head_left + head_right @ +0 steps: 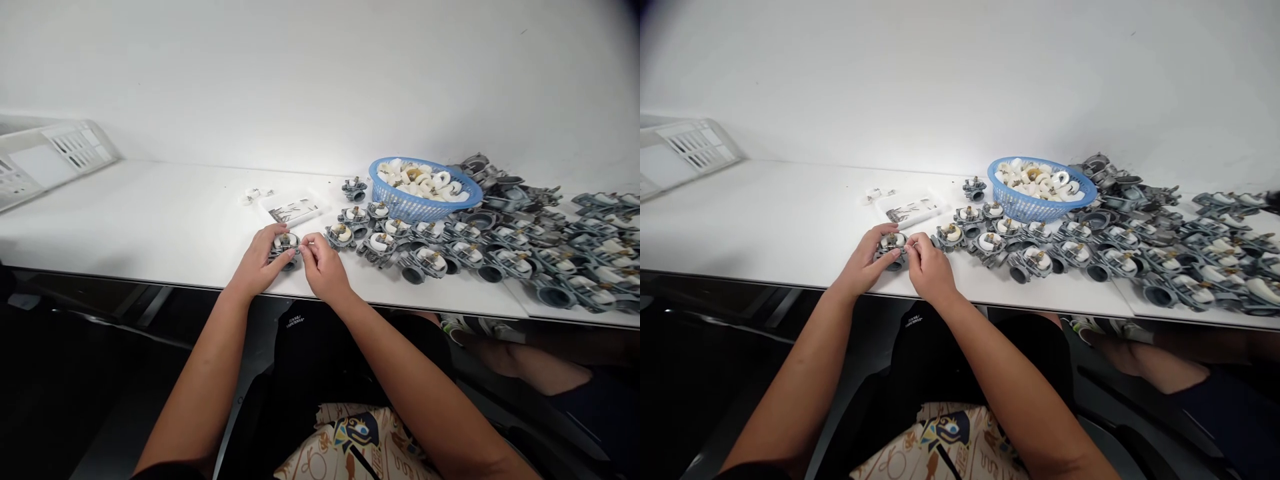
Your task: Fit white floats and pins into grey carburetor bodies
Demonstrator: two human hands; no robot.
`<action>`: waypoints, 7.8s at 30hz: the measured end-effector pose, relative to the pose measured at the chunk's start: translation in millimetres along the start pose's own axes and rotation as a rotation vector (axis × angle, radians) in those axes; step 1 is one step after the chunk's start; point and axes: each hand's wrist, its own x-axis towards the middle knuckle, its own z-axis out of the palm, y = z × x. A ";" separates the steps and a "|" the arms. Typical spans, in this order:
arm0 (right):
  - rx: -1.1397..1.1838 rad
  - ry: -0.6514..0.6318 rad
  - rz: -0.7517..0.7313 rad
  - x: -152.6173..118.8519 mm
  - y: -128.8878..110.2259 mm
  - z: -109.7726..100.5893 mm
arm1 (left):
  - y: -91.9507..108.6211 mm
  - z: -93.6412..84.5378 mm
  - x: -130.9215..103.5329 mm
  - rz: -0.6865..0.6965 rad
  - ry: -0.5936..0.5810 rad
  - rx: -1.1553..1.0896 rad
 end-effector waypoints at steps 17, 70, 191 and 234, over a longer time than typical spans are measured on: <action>0.056 -0.016 -0.019 0.4 1.2 0.1 | -5.2 -4.8 7.7 -0.180 -0.080 -0.551; 0.151 0.049 0.005 5.5 3.4 3.9 | -6.3 -4.9 5.0 -0.159 -0.105 -0.551; 0.024 -0.214 0.152 14.0 13.5 -1.9 | -13.0 -9.2 9.5 -0.090 -0.157 -0.807; 0.056 -0.167 0.142 5.8 8.3 0.9 | -9.9 -3.9 9.9 -0.213 -0.050 -0.747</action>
